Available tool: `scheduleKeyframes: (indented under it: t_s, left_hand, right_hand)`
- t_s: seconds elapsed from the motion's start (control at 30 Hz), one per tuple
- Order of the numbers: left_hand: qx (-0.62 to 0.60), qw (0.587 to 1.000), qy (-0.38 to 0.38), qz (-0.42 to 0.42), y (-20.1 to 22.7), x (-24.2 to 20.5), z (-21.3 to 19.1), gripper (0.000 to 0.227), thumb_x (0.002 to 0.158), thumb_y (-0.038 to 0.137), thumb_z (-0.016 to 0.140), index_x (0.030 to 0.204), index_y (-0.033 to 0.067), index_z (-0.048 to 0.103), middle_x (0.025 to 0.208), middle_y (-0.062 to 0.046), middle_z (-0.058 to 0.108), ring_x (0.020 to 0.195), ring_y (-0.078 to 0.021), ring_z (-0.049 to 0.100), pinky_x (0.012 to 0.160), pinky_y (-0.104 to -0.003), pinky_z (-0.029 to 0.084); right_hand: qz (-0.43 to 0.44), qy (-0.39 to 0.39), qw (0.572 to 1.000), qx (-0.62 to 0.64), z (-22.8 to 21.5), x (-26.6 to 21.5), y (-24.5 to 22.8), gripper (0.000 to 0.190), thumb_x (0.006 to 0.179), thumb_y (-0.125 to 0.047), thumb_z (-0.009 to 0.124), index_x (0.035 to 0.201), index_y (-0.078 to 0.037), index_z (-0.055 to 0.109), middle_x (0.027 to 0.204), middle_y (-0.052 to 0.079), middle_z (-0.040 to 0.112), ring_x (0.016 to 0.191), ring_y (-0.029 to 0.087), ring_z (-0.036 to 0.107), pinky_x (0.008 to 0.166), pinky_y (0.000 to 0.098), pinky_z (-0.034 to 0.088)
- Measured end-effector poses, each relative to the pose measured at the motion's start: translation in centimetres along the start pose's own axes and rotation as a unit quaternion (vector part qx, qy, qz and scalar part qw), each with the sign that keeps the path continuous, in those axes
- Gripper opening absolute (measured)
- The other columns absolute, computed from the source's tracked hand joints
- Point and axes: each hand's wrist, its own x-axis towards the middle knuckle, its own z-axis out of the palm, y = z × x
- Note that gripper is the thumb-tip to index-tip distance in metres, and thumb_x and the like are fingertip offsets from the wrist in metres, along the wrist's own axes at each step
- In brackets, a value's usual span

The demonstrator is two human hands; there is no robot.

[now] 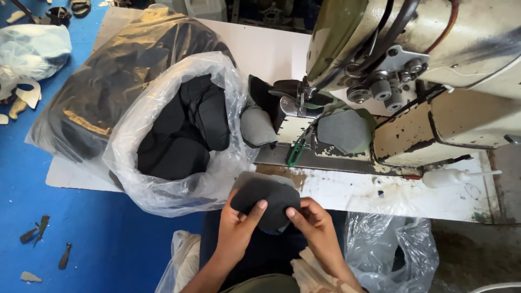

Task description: The person takes black shoe parts from a plastic bag and sews them using a sewing machine. They repeatedly guide the parts under the needle, stitch the edges, and then remove the finished pieces to place them on the table.

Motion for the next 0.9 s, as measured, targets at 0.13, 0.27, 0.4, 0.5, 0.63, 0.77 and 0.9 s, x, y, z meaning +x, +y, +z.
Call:
scheduleKeyframes:
  t_s: [0.13,0.27,0.4,0.5,0.63,0.77,0.9]
  left_hand:
    - [-0.032,0.998,0.037,-0.033,-3.5,-0.2,-3.6,0.024,0.099,0.003,0.064,0.122,-0.0016,0.059,0.108,-0.006,0.065,0.097,-0.0125,0.059,0.086,-0.03,0.047]
    - [-0.025,0.996,0.084,-0.022,0.5,0.7,-2.7,0.043,0.089,-0.01,0.06,0.127,0.0089,0.053,0.096,-0.004,0.059,0.08,-0.0128,0.052,0.071,-0.028,0.041]
    - [-0.061,0.996,-0.017,0.069,1.0,1.4,-2.4,0.067,0.083,-0.01,0.059,0.138,0.0239,0.042,0.095,-0.002,0.066,0.087,-0.0153,0.066,0.081,-0.03,0.054]
    - [-0.115,0.984,-0.125,0.055,-2.7,1.3,-4.2,0.047,0.092,-0.006,0.062,0.132,0.0147,0.048,0.089,-0.005,0.065,0.092,-0.0214,0.069,0.085,-0.036,0.057]
    - [-0.157,0.972,-0.165,-0.054,-3.9,1.7,-4.5,0.022,0.096,-0.005,0.066,0.114,0.0026,0.056,0.102,-0.011,0.068,0.093,-0.0203,0.064,0.084,-0.033,0.051]
    - [-0.147,0.979,-0.118,-0.071,0.8,1.4,-0.9,0.033,0.093,0.007,0.065,0.124,0.0065,0.054,0.118,-0.012,0.068,0.109,-0.0208,0.067,0.096,-0.034,0.054]
    - [-0.214,0.966,-0.01,-0.147,-0.2,1.2,-0.6,0.046,0.093,0.022,0.058,0.135,0.0036,0.055,0.127,-0.012,0.066,0.115,-0.0213,0.066,0.099,-0.034,0.053]
  right_hand:
    - [-0.075,0.024,0.994,0.073,-0.6,0.1,-0.6,0.013,0.095,-0.007,0.068,0.108,-0.003,0.066,0.11,-0.001,0.065,0.096,0.008,0.061,0.083,0.0248,0.049]
    - [-0.047,-0.045,0.921,0.385,-5.9,0.1,2.6,0.031,0.104,-0.006,0.062,0.135,-0.008,0.06,0.116,0.006,0.063,0.091,0.017,0.062,0.077,0.0332,0.053]
    - [-0.066,-0.22,0.808,0.543,-7.1,0.2,3.4,0.038,0.115,0.001,0.058,0.151,-0.005,0.053,0.128,0.01,0.061,0.102,0.021,0.06,0.081,0.0328,0.054]
    - [-0.007,-0.254,0.843,0.475,-2.9,-0.1,-0.6,0.035,0.102,-0.004,0.058,0.136,-0.001,0.052,0.137,0.015,0.061,0.117,0.026,0.062,0.09,0.037,0.054]
    - [0.121,-0.178,0.938,0.272,0.4,-0.4,-1.2,0.044,0.088,-0.013,0.06,0.132,-0.006,0.059,0.135,0.012,0.064,0.119,0.023,0.066,0.099,0.0401,0.052]
    - [0.1,-0.138,0.954,0.246,0.3,-0.7,1.3,0.031,0.094,-0.011,0.06,0.124,-0.004,0.062,0.119,0.01,0.069,0.109,0.019,0.067,0.095,0.0384,0.052]
    - [0.034,-0.021,0.971,0.237,-0.5,0.3,3.1,0.015,0.099,-0.011,0.063,0.11,-0.001,0.06,0.102,0.007,0.069,0.096,0.017,0.066,0.087,0.0354,0.051]
